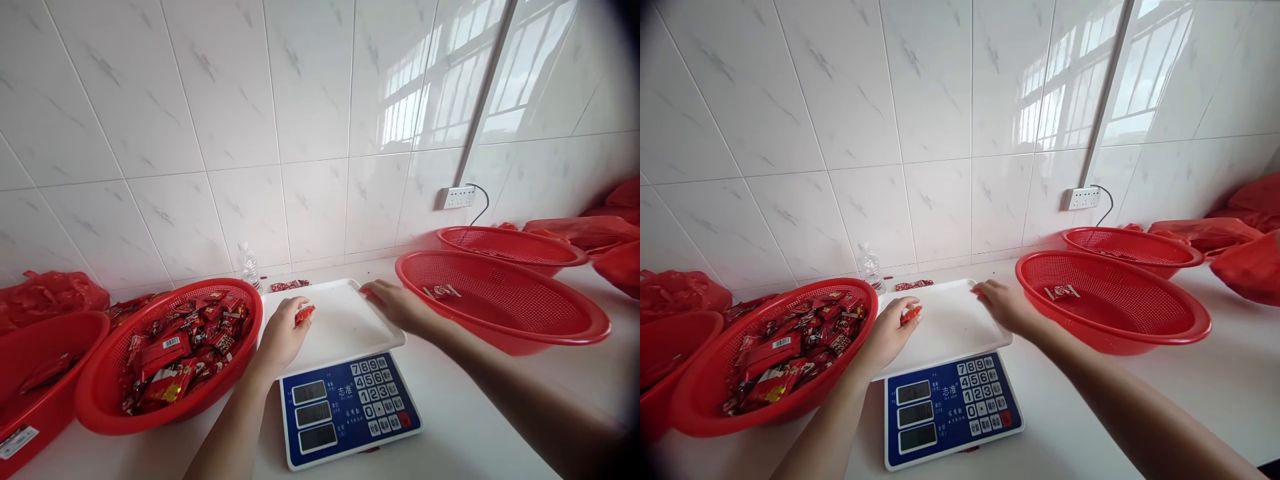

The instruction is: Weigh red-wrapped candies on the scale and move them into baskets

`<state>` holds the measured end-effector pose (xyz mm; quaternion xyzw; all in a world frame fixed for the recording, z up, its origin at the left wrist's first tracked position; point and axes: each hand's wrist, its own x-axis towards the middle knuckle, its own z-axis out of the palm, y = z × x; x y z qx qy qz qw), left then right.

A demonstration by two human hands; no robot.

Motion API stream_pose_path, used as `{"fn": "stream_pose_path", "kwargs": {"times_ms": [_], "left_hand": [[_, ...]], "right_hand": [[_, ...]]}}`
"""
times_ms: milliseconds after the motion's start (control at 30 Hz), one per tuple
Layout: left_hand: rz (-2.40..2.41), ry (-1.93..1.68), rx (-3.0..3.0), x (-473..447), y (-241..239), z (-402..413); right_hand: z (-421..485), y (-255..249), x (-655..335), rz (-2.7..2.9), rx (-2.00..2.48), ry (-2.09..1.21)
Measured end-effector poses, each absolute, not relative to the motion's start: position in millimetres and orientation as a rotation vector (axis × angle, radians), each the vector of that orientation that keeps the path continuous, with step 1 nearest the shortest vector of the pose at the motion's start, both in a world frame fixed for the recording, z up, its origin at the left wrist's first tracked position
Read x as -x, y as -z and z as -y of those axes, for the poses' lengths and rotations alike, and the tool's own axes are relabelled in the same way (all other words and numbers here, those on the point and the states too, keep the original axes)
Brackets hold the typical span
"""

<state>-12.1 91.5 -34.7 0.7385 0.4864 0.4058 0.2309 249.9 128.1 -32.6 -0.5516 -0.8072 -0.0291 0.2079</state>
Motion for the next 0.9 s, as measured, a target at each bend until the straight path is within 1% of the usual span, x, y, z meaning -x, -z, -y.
{"fn": "stream_pose_path", "kwargs": {"times_ms": [167,333,433,533,633,700,800,900], "left_hand": [[-1.272,-0.874,-2.066,20,39,-93],[-1.323,-0.761,-2.077,29,38,-92],[-1.362,-0.708,-2.125,28,40,-93],[-1.298,-0.716,-2.118,23,43,-94],[-1.212,-0.75,-2.078,18,43,-92],[-1.187,-0.797,-2.088,16,40,-90],[-1.214,-0.874,-2.137,24,31,-87],[-1.413,-0.86,-2.189,45,22,-86]], "right_hand": [[-129,20,-315,1.964,1.803,0.244],[-132,27,-347,1.87,1.935,0.289],[-132,36,-329,1.94,1.832,0.269],[-121,47,-282,2.111,1.608,0.187],[-102,58,-226,2.329,1.249,-0.018],[-90,63,-199,2.445,1.11,-0.134],[-82,68,-184,2.44,1.128,-0.144],[-83,74,-187,2.363,1.124,-0.039]]}}
